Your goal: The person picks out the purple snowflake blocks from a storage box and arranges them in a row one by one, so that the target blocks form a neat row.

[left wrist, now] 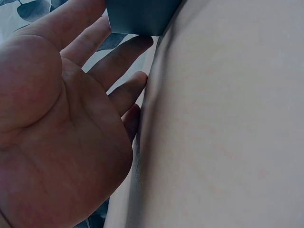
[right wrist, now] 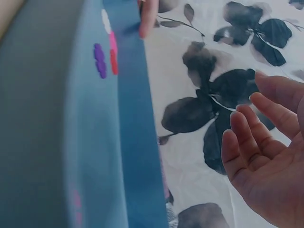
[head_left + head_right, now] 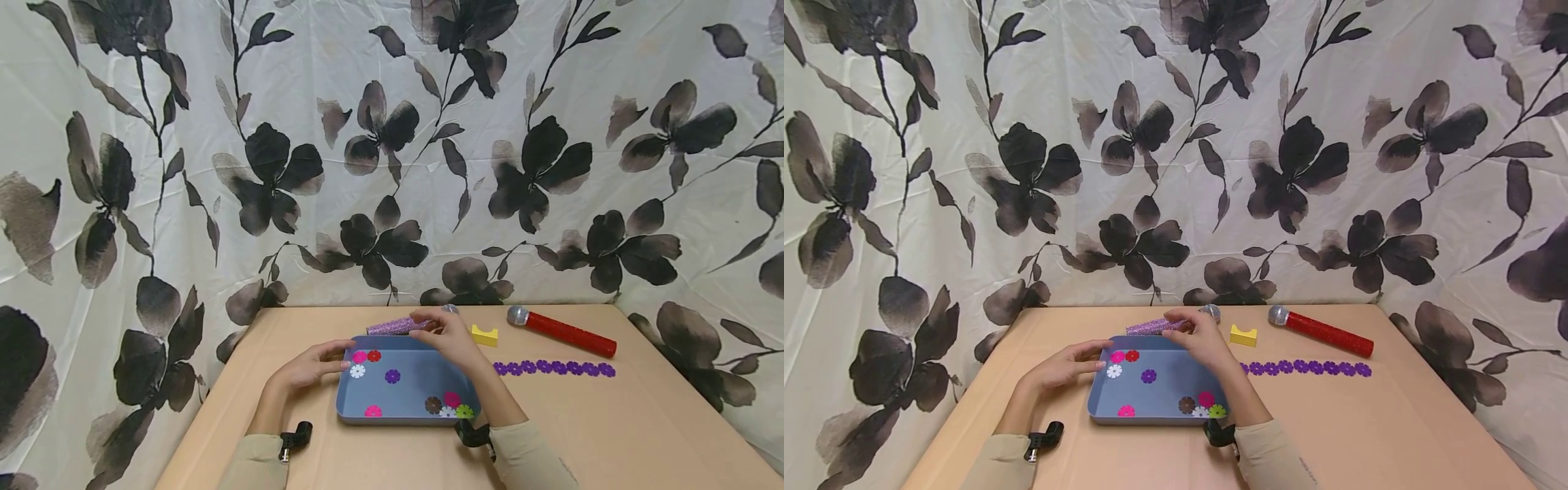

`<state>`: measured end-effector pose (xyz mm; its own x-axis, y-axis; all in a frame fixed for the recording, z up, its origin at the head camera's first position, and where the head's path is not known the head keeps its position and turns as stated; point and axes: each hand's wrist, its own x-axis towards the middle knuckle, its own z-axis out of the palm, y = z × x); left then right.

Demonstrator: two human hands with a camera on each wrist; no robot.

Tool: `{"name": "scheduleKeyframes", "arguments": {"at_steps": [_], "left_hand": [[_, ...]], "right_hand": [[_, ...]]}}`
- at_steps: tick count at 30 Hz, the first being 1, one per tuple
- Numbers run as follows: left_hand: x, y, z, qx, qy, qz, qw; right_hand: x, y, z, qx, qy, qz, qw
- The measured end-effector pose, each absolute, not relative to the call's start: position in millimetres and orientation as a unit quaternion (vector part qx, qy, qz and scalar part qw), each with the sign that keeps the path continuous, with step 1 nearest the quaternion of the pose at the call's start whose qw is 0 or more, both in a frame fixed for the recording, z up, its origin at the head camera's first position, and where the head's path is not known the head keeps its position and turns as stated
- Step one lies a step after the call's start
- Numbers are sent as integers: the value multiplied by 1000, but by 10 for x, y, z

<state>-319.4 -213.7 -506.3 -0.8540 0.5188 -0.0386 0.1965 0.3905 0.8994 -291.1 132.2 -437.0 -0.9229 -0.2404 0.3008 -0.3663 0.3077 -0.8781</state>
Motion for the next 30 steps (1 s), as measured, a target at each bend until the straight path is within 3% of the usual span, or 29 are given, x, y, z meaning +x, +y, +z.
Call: {"name": "scheduleKeyframes", "arguments": {"at_steps": [30], "left_hand": [[-3211,-2140,-5066,217,817,508,165]], "right_hand": [[-2900,890,-4923,215,-869,442,-50]]}}
